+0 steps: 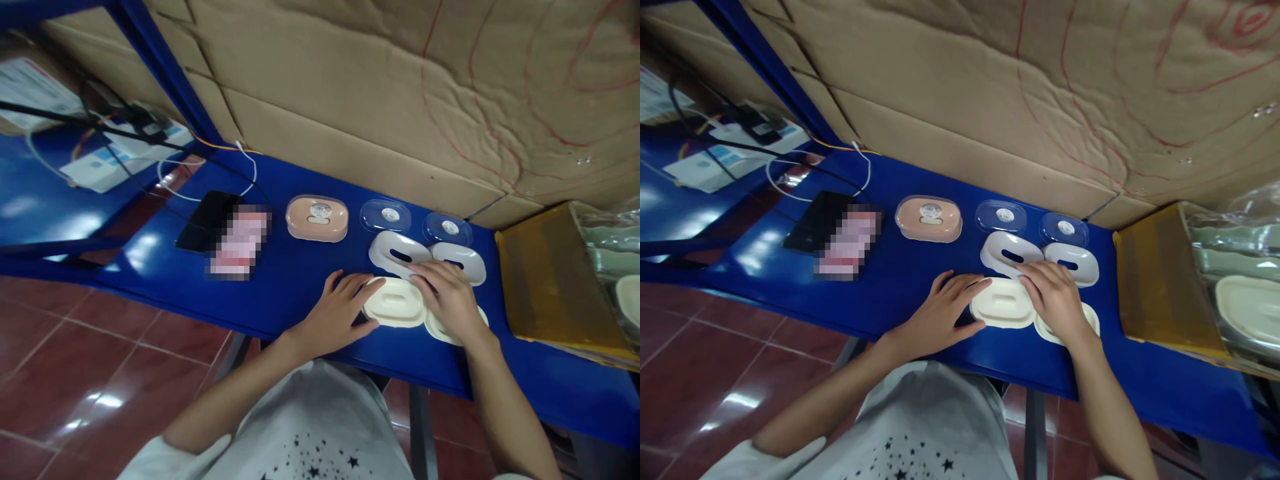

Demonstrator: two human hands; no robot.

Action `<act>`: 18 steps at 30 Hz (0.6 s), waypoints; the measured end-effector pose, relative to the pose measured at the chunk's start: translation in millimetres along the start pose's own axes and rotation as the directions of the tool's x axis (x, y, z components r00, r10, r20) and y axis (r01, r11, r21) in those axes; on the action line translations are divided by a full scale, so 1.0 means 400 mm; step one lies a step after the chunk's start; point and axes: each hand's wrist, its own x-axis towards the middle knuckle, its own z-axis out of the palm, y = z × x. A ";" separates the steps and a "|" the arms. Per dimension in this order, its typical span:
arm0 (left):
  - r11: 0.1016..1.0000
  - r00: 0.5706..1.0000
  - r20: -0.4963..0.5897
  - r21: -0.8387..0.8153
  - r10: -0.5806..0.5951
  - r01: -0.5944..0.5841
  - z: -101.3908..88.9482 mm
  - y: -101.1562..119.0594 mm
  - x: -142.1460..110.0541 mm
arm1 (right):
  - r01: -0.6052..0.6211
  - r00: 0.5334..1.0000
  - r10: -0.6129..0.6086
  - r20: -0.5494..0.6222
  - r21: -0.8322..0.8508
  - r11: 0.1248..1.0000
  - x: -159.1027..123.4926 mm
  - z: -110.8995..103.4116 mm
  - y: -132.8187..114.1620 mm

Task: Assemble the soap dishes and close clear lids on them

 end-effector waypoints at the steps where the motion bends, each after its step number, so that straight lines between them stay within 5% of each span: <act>1: 1.000 1.000 0.002 0.012 0.002 -0.002 0.002 0.002 0.001 | -0.012 1.000 0.012 -0.012 0.005 1.000 -0.004 -0.002 -0.003; 9: 0.997 1.000 -0.014 0.078 -0.011 0.012 -0.064 -0.099 0.039 | -0.019 0.997 0.026 -0.069 0.098 0.995 -0.001 0.005 -0.036; 18: 0.988 0.983 0.104 0.016 0.152 -0.155 -0.108 -0.183 0.115 | 0.100 0.994 -0.105 0.038 0.126 0.987 -0.009 0.019 -0.070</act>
